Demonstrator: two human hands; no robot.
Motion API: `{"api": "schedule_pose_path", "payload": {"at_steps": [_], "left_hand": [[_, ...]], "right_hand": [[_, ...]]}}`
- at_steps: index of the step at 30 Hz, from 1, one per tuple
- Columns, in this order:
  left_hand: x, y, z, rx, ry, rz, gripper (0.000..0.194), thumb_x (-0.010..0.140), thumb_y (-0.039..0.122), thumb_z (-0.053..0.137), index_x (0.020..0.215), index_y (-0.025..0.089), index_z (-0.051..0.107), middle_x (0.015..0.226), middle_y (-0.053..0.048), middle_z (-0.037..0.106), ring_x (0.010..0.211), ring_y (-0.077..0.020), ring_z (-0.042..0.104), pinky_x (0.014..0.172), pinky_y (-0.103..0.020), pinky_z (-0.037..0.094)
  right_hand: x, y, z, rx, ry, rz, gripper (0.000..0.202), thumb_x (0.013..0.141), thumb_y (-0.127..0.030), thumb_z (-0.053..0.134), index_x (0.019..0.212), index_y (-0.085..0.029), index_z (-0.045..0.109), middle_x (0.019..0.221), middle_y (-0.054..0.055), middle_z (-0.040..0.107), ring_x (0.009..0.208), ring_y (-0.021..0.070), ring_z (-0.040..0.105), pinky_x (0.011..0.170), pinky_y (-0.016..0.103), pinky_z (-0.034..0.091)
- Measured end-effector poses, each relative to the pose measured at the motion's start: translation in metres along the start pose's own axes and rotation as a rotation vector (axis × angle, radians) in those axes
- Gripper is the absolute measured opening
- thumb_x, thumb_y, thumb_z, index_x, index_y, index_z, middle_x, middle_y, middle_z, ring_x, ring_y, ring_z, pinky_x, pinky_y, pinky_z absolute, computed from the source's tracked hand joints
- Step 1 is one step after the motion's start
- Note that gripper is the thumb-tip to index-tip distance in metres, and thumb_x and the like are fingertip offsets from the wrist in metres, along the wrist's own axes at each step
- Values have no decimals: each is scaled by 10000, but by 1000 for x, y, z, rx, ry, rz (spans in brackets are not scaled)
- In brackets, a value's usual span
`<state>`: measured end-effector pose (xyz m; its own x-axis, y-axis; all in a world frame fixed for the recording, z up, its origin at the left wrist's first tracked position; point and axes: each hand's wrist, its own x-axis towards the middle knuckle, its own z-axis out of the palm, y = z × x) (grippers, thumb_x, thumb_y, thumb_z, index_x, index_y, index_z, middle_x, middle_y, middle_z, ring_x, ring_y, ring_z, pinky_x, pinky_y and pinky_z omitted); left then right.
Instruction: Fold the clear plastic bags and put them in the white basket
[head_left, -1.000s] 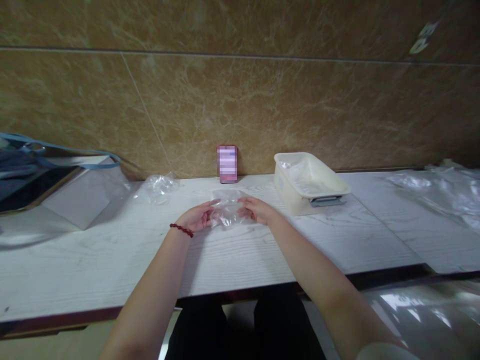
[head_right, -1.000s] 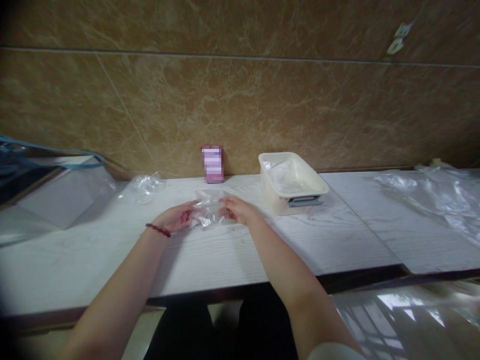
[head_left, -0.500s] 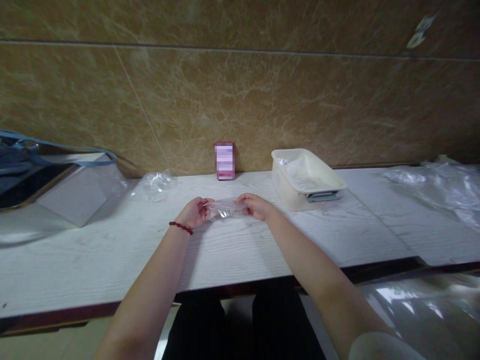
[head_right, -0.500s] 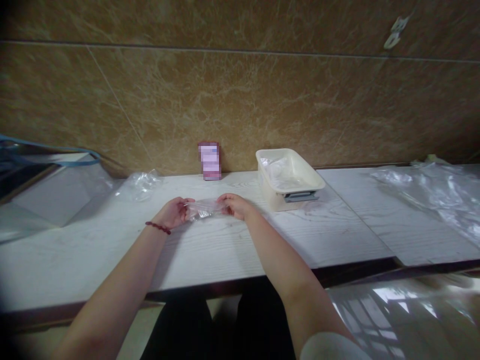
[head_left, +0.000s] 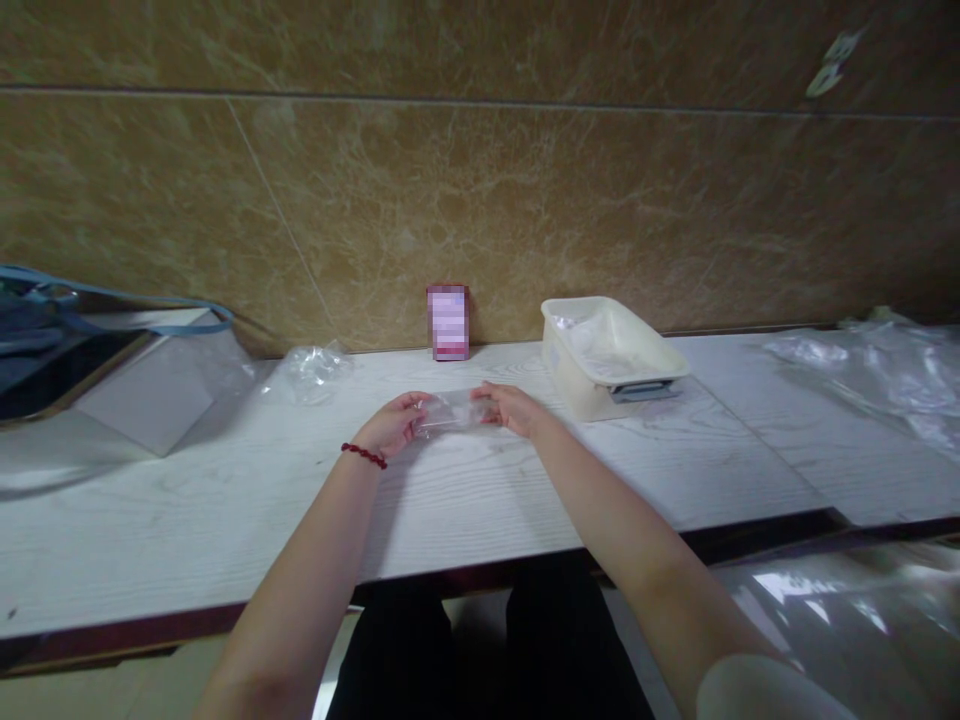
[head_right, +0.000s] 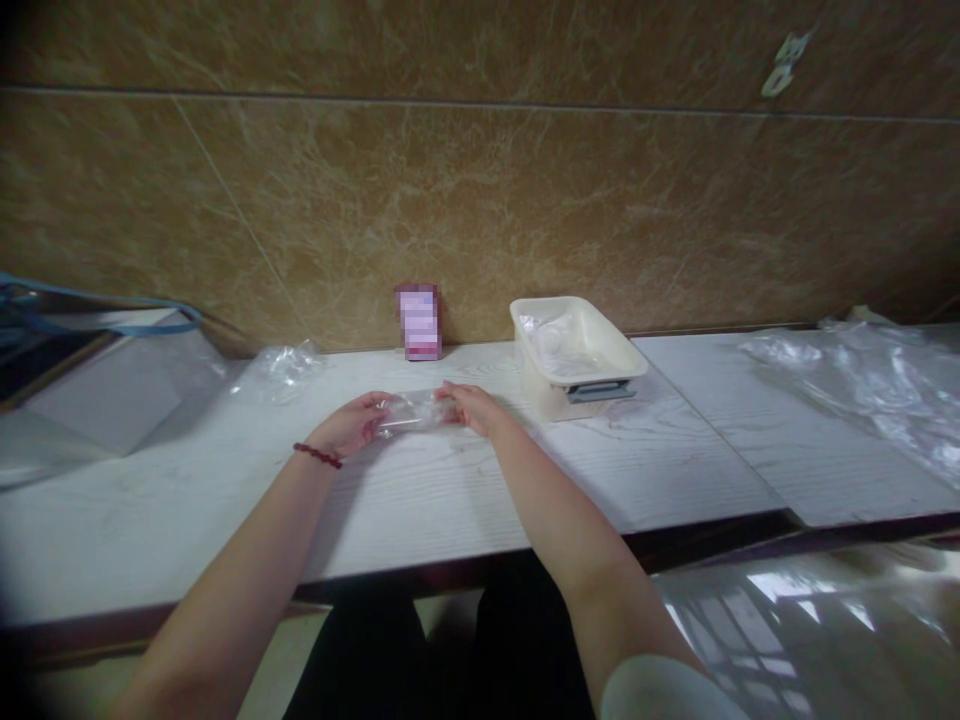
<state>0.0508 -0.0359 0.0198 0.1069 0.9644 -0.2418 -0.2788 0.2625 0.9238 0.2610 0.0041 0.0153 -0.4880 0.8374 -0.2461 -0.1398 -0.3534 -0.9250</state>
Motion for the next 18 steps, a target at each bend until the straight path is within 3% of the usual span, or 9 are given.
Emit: {"api": "schedule_pose_path", "payload": {"at_steps": [4,9,13,18], "left_hand": [[-9,6,3,64,-15,4,199,651,17,567,823,99,624,635,-25,604,496,-51,510,452,-137,405],[-33,35,27,165,-171,48,398,603,37,628,991,119,600,769,-45,633,619,-82,537,559,-174,427],[-34,72,74,324,-251,180,410,582,17,620,975,136,609,759,-27,630,649,-97,537,595,-191,418],[4,107,156,608,-240,388,429,569,21,619,988,114,607,656,-13,586,736,-158,552,671,-235,417]], "right_hand": [[-17,-10,6,-277,61,-104,329,599,-140,646,922,-168,584,699,-14,579,588,76,520,596,209,442],[-66,-52,10,-740,186,-293,456,584,-248,669,1028,-207,576,639,-26,538,565,80,467,604,234,411],[-103,-102,-11,-900,229,-394,487,610,-297,650,1079,-213,551,585,-42,505,515,68,448,591,240,401],[-124,-164,-70,-1066,355,-428,528,624,-304,642,1123,-186,517,687,-2,585,605,96,528,649,272,415]]}}
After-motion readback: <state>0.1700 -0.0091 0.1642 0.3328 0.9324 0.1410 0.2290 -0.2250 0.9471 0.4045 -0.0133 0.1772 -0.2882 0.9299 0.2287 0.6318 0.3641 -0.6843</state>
